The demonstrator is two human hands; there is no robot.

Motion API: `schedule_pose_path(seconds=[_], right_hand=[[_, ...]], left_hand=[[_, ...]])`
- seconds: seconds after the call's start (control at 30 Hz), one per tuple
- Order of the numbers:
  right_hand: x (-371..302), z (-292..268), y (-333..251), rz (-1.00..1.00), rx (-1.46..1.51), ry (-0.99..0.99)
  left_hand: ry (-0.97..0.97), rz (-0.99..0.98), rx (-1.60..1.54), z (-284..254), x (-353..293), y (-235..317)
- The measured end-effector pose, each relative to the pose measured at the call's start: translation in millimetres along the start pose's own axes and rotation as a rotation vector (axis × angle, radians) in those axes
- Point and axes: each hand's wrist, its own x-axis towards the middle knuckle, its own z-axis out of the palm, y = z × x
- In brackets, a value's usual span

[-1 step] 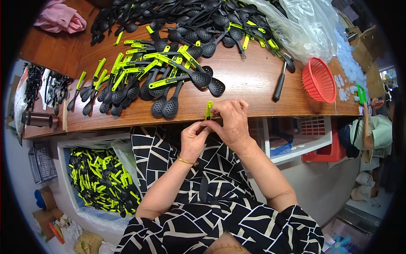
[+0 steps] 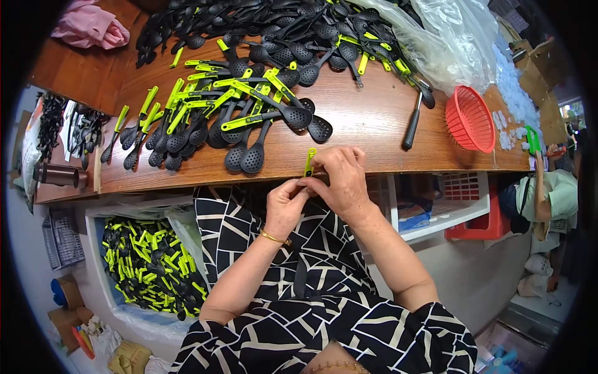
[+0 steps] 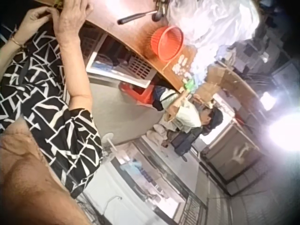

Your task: The person assembles kitchen utensils by inserting black plastic spoons into neon green plastic handles. They pick up a spoon and a handle, align them, and press them together. The person repeats this process for multiple utensils, placing the finished items on the table.

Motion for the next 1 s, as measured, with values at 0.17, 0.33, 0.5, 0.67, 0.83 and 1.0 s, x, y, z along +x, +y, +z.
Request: schedule_pose_path(seconds=[0.17,0.33,0.5,0.67,0.83,1.0], right_hand=[[51.9,-29.1,19.7,0.176,0.457,-0.041],[109.2,26.3,66.1,-0.096,-0.06,-0.088],[117.8,79.8,29.1,0.043,-0.123,-0.072],[136.6,113.4,-14.8,0.064,-0.001,-0.08],[155.0,136.6,-38.3,-0.011,0.32,-0.156],[180.1,84.2,0.7,-0.022,0.666,-0.08]], left_hand=[[-0.067,-0.067,0.258,-17.2,-3.2,105.1],[0.277,0.425,1.246,-47.7,63.8,143.6],[0.477,0.579,1.352,-61.8,75.5,120.8],[0.358,0.489,1.529,-95.2,86.7,109.5],[0.323,0.417,1.532,-154.7,104.0,124.3],[0.382,0.473,1.465,-178.0,99.8,135.2]])
